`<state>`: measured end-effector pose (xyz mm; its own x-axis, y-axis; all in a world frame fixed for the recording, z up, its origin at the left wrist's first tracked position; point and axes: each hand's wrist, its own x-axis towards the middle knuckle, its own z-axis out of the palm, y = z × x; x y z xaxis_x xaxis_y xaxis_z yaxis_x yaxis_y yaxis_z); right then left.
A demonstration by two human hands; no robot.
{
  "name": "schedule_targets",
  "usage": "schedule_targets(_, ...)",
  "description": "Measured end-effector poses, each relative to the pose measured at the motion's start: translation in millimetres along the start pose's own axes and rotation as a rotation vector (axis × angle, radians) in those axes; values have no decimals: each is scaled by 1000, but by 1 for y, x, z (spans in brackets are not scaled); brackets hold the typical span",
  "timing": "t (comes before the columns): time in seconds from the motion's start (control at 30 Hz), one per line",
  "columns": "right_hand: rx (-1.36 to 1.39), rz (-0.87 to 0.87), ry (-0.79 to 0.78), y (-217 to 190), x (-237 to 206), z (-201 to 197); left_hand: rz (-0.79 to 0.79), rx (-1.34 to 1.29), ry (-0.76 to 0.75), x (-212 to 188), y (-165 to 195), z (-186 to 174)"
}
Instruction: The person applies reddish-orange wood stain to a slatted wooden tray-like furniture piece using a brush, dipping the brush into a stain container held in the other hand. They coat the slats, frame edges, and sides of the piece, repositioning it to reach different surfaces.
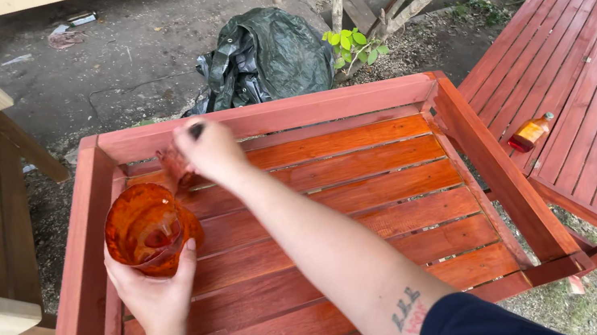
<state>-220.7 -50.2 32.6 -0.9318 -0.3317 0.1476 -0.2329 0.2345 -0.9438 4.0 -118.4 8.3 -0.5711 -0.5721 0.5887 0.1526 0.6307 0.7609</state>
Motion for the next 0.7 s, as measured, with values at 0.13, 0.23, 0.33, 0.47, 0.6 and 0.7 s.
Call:
schedule_targets(0.13, 209, 134, 99, 68, 14, -71, 10, 23, 4, -1, -1, -2)
schedule_targets(0.23, 197, 117, 215, 115, 2, -169, 10, -34, -4, -4, 0, 0)
schedule_targets(0.33, -112, 129, 250, 113, -14, -265, -11, -33, -22, -11, 4, -8)
schedule_targets(0.47, -964, 8, 240, 76, -17, -299, -71, -55, -44, -10, 9, -9)
schedule_targets(0.6, -1229, 131, 41, 45, -15, -207, -70, -21, -48, -11, 12, -15)
schedule_targets(0.7, -1189, 8, -70, 24, -24, -107, -53, -22, -38, -23, 15, -27)
